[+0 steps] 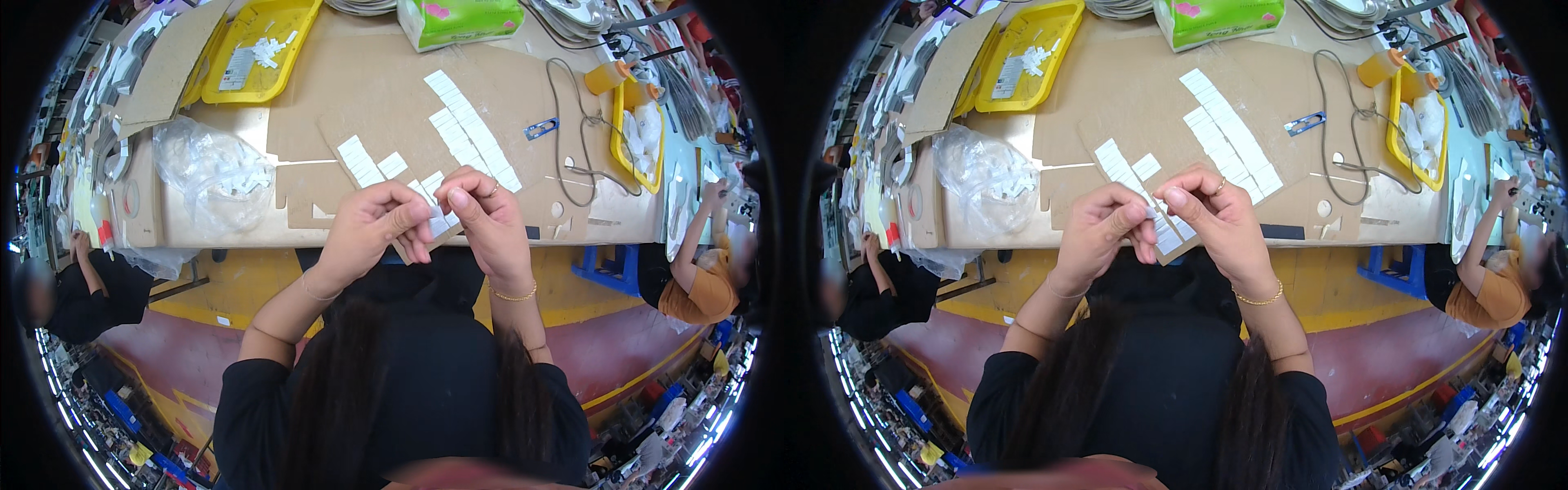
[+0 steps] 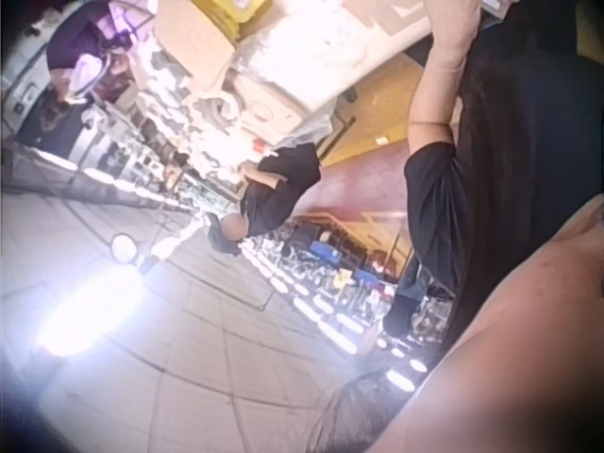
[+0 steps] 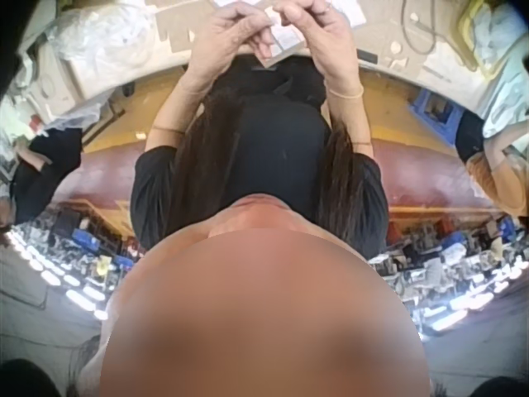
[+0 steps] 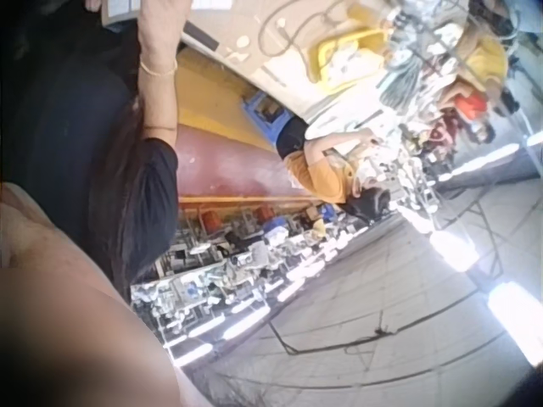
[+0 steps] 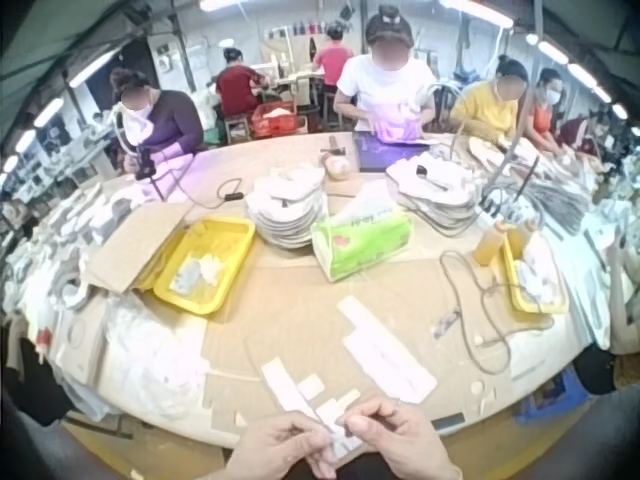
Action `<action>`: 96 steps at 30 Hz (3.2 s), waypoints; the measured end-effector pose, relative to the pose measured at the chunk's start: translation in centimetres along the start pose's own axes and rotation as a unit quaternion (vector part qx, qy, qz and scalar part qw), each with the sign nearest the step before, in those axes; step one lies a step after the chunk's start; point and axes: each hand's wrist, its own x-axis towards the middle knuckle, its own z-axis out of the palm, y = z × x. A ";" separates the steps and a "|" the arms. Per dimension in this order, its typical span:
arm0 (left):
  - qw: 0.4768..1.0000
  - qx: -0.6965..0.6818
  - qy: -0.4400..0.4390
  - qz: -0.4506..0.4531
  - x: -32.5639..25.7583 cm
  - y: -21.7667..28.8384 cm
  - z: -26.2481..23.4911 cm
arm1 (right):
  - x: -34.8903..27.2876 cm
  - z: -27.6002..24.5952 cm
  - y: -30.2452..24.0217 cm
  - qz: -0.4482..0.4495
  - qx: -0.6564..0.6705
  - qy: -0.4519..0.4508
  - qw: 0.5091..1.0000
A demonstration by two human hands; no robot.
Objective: The person sits at a factory table and repeatedly picks small white mask components, folds them, and places them in a yellow tray. They briefly apply glue from a small bottle to a component before continuing the folding and placement cycle.
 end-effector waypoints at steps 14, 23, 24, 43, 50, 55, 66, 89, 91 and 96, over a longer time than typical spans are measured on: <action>0.995 0.096 0.012 -0.007 -1.6 1.8 0.6 | -0.9 -0.6 1.3 0.099 0.181 -0.095 0.974; 0.928 0.327 0.037 0.175 -2.9 2.7 1.6 | -1.8 0.4 -0.1 0.014 0.021 -0.059 0.998; 0.917 0.349 0.024 0.192 -3.1 2.9 1.6 | -1.9 0.5 -0.4 -0.001 -0.001 -0.065 0.998; 0.875 0.431 -0.004 0.221 -4.0 3.9 2.3 | -2.8 0.4 -1.2 -0.026 -0.020 -0.104 0.994; 0.856 0.461 -0.025 0.233 -4.2 3.8 2.3 | -3.1 0.9 -2.3 -0.055 -0.091 -0.093 0.990; 0.854 0.473 -0.064 0.208 -4.4 4.3 2.1 | -3.3 1.3 -3.0 -0.033 -0.136 -0.086 0.986; 0.868 0.439 -0.105 0.205 -4.9 4.2 1.9 | -3.9 1.4 -3.4 -0.121 -0.245 -0.088 0.958; 0.849 0.423 -0.139 0.287 -4.2 3.3 3.0 | -5.3 1.0 -3.2 -0.188 -0.266 -0.052 0.944; 0.851 0.417 -0.138 0.288 -4.1 3.3 2.9 | -5.2 1.0 -3.1 -0.190 -0.270 -0.052 0.943; 0.858 0.428 -0.134 0.251 -4.2 3.5 2.9 | -5.3 0.6 -3.0 -0.179 -0.262 -0.064 0.946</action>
